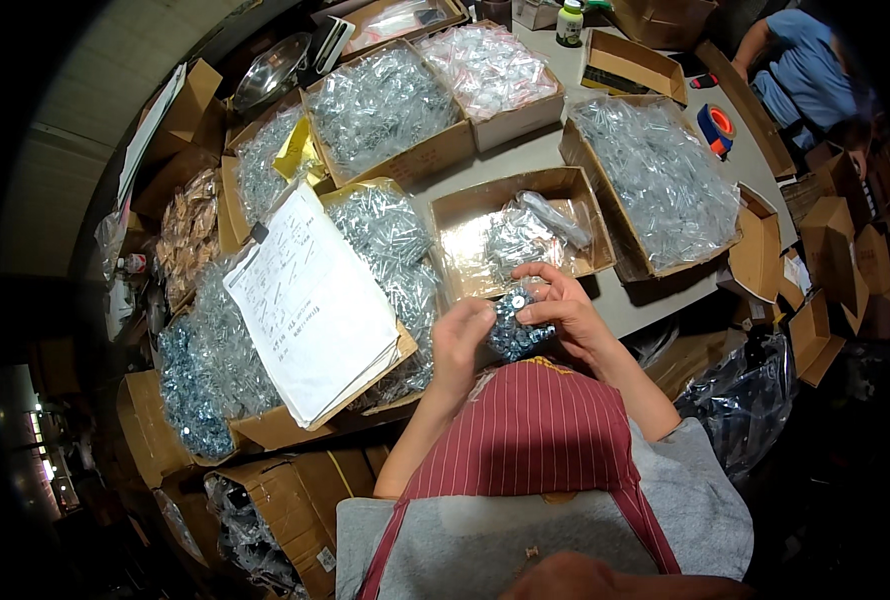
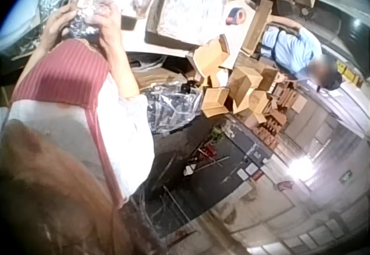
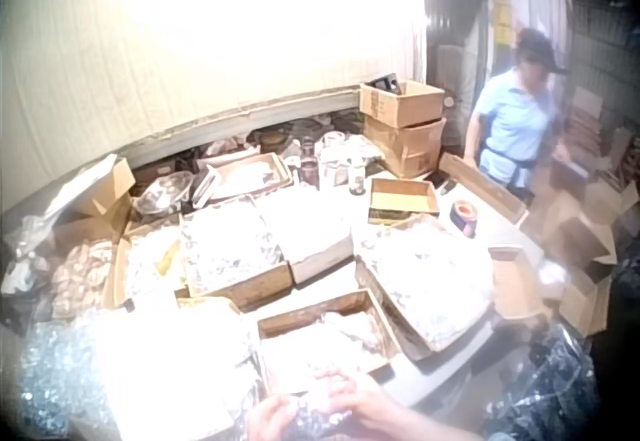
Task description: The person packs small items wrapped in bubble wrap into cardboard boxes on a cluttered table. They handle the items one at a time, place them into boxes, and occasionally refer to a document on the table.
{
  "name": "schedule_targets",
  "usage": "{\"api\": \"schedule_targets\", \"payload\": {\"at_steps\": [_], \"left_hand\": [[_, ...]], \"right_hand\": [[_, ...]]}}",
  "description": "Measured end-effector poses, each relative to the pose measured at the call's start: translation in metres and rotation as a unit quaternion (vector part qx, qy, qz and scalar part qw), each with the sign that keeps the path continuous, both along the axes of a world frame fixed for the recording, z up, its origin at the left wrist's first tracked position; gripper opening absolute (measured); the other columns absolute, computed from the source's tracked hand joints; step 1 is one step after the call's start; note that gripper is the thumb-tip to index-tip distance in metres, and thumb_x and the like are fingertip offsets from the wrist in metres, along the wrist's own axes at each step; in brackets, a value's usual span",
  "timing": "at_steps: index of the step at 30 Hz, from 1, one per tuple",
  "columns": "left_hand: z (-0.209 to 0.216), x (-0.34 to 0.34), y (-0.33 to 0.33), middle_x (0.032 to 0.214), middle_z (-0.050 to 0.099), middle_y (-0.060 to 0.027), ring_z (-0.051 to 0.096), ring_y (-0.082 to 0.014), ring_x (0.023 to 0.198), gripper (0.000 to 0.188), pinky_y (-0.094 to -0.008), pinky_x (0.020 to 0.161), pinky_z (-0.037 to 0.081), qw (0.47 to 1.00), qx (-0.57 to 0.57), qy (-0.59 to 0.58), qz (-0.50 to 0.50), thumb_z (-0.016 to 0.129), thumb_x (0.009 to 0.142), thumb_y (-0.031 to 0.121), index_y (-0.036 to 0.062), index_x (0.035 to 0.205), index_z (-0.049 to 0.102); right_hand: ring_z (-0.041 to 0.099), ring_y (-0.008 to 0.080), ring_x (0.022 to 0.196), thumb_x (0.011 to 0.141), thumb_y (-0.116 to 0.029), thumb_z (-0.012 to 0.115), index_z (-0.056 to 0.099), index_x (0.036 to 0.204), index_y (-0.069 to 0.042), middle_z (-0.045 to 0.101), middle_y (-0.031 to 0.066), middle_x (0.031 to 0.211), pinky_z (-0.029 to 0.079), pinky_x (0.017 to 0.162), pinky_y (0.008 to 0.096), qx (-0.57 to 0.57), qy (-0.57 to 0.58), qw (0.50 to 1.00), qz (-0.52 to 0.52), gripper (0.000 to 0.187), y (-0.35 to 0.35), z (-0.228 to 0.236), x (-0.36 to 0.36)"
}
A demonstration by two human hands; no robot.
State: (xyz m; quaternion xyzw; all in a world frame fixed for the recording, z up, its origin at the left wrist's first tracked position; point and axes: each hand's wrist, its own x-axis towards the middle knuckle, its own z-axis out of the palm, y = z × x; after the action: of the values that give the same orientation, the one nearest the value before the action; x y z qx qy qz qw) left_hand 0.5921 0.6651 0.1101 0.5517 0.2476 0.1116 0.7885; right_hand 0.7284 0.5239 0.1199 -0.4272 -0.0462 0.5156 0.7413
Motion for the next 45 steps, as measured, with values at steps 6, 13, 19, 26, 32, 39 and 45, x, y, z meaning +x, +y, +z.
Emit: {"api": "schedule_targets", "payload": {"at_steps": [6,13,19,26,32,39,45], "left_hand": [[0.01,0.003,0.002,0.096,0.064,-0.0013,0.056,-0.008,0.087,0.022,-0.0225,0.079,0.042,0.999,0.005,0.039,-0.033,0.062,0.096,0.02,0.0003,0.106,0.064],[0.016,0.007,-0.005,0.08,0.055,0.0061,0.043,-0.0021,0.068,0.025,-0.0192,0.061,0.032,1.0,-0.001,0.015,-0.011,0.062,0.092,0.02,0.0011,0.108,0.063],[0.006,0.003,-0.003,0.089,0.059,0.0027,0.05,-0.0052,0.078,0.022,-0.0206,0.07,0.039,0.999,0.026,0.005,-0.03,0.055,0.091,0.017,0.0009,0.106,0.061],[-0.01,0.002,0.002,0.091,0.059,0.002,0.05,-0.0061,0.08,0.024,-0.0213,0.073,0.04,0.999,-0.019,-0.025,-0.029,0.056,0.092,0.019,0.0012,0.106,0.061],[0.012,0.005,-0.001,0.079,0.058,0.0041,0.049,-0.0046,0.07,0.024,-0.0207,0.065,0.037,0.999,0.011,-0.025,-0.047,0.064,0.093,0.023,0.0022,0.103,0.061],[-0.001,0.002,0.005,0.088,0.065,-0.0019,0.058,-0.0073,0.079,0.025,-0.022,0.072,0.045,0.997,-0.011,-0.022,-0.068,0.066,0.091,0.021,0.0003,0.104,0.06],[0.002,0.0,0.002,0.098,0.067,-0.0061,0.062,-0.0111,0.085,0.026,-0.0242,0.077,0.049,0.992,-0.109,-0.054,-0.045,0.065,0.089,0.019,0.0,0.105,0.059]], "right_hand": [[0.068,0.0133,0.086,0.075,0.008,0.069,0.049,0.129,-0.001,0.067,0.0082,0.098,0.056,0.078,0.0249,-0.001,-0.006,1.0,0.0,0.059,-0.001,-0.002,0.001],[0.067,0.0132,0.086,0.074,0.003,0.074,0.051,0.127,-0.003,0.07,0.01,0.099,0.052,0.08,0.0251,0.008,0.001,1.0,-0.003,0.059,-0.001,-0.006,-0.001],[0.067,0.0133,0.086,0.074,0.001,0.075,0.051,0.128,-0.002,0.071,0.0104,0.098,0.051,0.081,0.0254,0.023,0.016,1.0,0.003,0.059,-0.001,-0.007,-0.001],[0.068,0.0138,0.086,0.074,0.001,0.075,0.052,0.128,-0.001,0.072,0.0108,0.096,0.052,0.081,0.0255,0.02,0.004,1.0,-0.005,0.058,0.0,-0.01,-0.002],[0.068,0.0141,0.087,0.075,0.003,0.074,0.052,0.127,-0.001,0.072,0.0102,0.096,0.053,0.081,0.0265,0.019,-0.003,1.0,-0.005,0.056,0.0,-0.001,-0.003],[0.069,0.0133,0.083,0.08,0.008,0.069,0.048,0.129,0.0,0.07,0.0092,0.095,0.056,0.076,0.0252,0.016,-0.026,1.0,0.0,0.054,-0.001,0.006,-0.007],[0.069,0.0137,0.086,0.081,0.007,0.07,0.045,0.131,-0.001,0.069,0.0084,0.093,0.056,0.078,0.0259,0.024,-0.042,0.999,0.006,0.056,-0.002,0.012,-0.008]]}}
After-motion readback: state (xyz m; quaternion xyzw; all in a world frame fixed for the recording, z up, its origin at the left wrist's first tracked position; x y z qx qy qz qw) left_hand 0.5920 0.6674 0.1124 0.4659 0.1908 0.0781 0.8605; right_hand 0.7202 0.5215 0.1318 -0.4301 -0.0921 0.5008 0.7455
